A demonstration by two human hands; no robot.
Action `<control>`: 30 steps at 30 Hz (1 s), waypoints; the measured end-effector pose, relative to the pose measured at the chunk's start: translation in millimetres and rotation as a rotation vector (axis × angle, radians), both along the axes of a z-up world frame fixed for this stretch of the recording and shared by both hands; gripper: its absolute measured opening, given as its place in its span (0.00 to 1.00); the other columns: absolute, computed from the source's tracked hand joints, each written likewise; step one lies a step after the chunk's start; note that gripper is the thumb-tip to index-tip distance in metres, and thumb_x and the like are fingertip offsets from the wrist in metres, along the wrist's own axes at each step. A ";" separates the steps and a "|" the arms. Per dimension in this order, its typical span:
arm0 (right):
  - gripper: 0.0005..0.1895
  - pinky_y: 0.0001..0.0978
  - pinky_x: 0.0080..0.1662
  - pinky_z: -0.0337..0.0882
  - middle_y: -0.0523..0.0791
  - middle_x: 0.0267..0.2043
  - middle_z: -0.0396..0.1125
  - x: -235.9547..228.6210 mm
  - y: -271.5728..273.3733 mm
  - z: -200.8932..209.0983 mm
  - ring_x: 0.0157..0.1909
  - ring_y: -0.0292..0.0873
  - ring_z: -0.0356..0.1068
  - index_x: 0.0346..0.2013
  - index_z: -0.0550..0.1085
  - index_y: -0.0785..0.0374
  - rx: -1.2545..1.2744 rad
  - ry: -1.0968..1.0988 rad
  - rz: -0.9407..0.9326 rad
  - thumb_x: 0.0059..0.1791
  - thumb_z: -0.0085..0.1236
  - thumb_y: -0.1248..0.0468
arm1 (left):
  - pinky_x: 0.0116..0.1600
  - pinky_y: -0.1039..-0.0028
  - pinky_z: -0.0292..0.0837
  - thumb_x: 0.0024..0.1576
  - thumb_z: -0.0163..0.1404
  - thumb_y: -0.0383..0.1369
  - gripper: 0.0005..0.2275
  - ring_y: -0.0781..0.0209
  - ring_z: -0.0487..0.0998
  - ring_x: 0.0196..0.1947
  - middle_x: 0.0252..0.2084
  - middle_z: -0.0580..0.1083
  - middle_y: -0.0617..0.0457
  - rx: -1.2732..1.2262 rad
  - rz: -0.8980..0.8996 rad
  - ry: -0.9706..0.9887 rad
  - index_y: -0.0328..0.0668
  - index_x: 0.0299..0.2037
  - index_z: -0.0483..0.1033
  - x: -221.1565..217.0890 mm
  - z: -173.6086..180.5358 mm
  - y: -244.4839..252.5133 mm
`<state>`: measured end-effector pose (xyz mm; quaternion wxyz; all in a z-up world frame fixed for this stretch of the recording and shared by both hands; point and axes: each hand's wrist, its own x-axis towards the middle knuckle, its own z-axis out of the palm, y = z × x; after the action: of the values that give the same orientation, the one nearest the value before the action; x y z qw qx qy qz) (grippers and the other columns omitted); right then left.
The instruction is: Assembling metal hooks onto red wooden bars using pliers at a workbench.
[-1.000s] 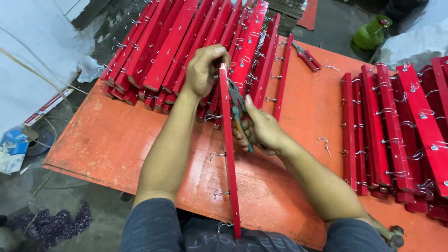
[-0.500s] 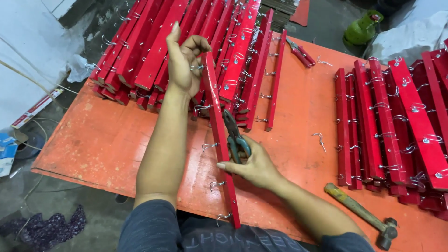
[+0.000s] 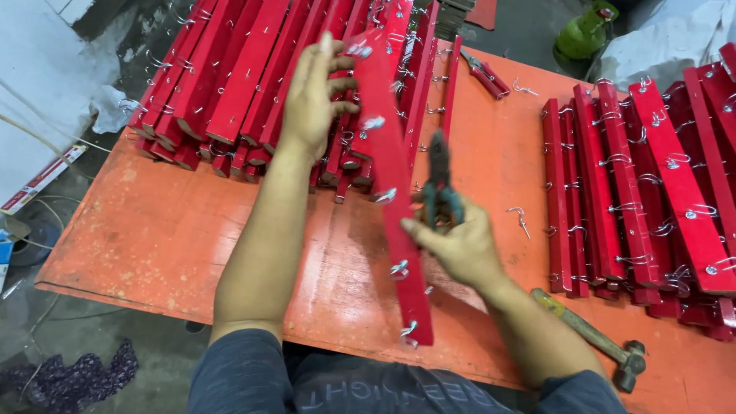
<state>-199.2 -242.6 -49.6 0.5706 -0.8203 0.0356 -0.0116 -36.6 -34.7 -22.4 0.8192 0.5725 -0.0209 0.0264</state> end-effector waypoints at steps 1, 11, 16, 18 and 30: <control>0.21 0.23 0.40 0.76 0.41 0.37 0.76 3.5 -5.7 8.8 0.36 0.32 0.72 0.46 0.79 0.61 -0.041 -0.018 -0.040 0.40 0.71 0.59 | 0.31 0.79 0.76 0.53 0.44 0.54 0.25 0.62 0.79 0.39 0.47 0.74 0.48 0.047 0.003 -0.045 0.46 0.52 0.69 3.5 -5.8 -3.6; 0.12 0.28 0.29 0.75 0.43 0.27 0.71 97.5 -60.7 13.5 0.26 0.36 0.72 0.37 0.76 0.64 -0.161 -0.192 -0.253 0.45 0.69 0.63 | 0.51 0.59 0.68 0.60 0.50 0.42 0.10 0.56 0.80 0.46 0.45 0.78 0.57 0.767 0.133 -0.600 0.47 0.44 0.74 -18.1 -36.6 -57.8; 0.10 0.29 0.14 0.67 0.48 0.18 0.67 164.7 -88.9 -45.2 0.15 0.40 0.69 0.36 0.78 0.68 0.011 -0.281 -0.285 0.42 0.68 0.68 | 0.57 0.57 0.55 0.57 0.56 0.42 0.11 0.61 0.76 0.45 0.40 0.76 0.62 1.083 0.252 -0.726 0.57 0.47 0.73 -26.2 -44.6 -73.1; 0.11 0.33 0.22 0.70 0.44 0.20 0.70 184.6 -96.2 -66.4 0.22 0.42 0.73 0.34 0.80 0.57 -0.185 -0.249 -0.348 0.39 0.70 0.62 | 0.55 0.56 0.55 0.57 0.55 0.43 0.11 0.61 0.76 0.44 0.39 0.76 0.61 1.139 0.249 -0.759 0.57 0.47 0.73 -29.4 -51.3 -85.1; 0.10 0.42 0.32 0.70 0.42 0.22 0.71 193.6 -69.8 -69.9 0.24 0.45 0.69 0.27 0.74 0.57 -0.452 -0.319 -0.466 0.39 0.65 0.57 | 0.56 0.47 0.55 0.54 0.54 0.42 0.11 0.46 0.75 0.43 0.38 0.76 0.50 1.445 0.148 -0.593 0.45 0.38 0.77 -23.9 -65.8 -124.7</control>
<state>-5.6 -312.4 -119.6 0.3551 -0.8835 0.1288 -0.2771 -60.4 -159.4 -88.2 0.2001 0.9325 -0.2126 0.2125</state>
